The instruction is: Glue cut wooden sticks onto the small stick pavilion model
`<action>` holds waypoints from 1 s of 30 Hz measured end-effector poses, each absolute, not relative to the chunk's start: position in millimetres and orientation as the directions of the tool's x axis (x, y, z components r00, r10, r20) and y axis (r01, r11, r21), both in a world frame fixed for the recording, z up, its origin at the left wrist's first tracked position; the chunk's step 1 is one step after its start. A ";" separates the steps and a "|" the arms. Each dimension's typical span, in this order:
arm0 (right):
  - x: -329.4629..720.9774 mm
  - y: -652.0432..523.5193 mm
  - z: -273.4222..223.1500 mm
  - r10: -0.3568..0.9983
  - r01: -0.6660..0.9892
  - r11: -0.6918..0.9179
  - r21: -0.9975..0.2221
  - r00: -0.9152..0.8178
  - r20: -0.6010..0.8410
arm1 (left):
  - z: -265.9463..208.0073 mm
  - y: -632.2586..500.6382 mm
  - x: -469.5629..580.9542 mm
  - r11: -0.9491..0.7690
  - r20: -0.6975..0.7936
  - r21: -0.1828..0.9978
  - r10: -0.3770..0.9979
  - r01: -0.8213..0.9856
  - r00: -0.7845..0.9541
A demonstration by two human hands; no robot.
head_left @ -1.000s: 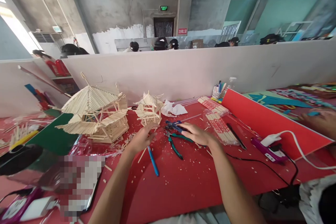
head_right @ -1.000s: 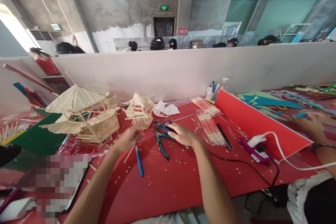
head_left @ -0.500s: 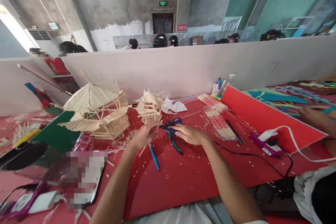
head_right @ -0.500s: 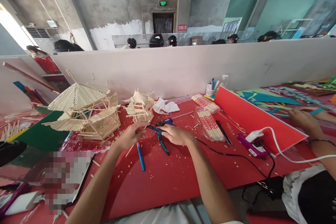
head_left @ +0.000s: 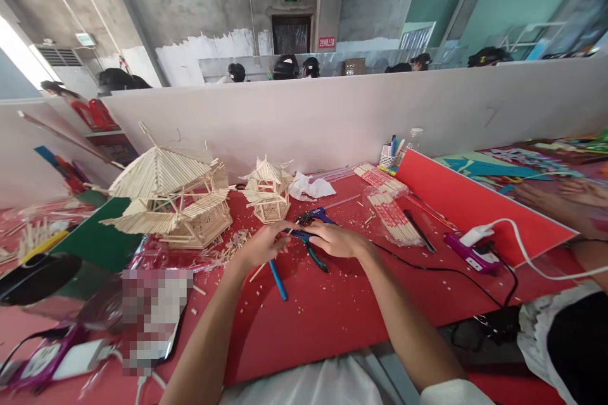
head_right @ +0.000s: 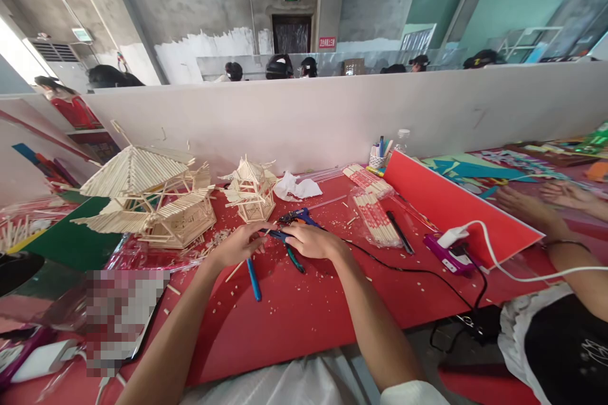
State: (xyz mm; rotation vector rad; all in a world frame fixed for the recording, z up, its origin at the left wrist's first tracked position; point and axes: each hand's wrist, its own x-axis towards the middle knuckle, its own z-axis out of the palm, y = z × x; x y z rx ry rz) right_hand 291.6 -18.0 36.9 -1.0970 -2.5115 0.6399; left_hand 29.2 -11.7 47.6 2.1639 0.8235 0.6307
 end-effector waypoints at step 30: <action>293.1 -25.8 48.7 0.754 0.610 0.589 -0.530 -0.651 0.089 | 42.0 -4.7 26.2 -0.609 0.232 0.676 0.710 0.415 0.665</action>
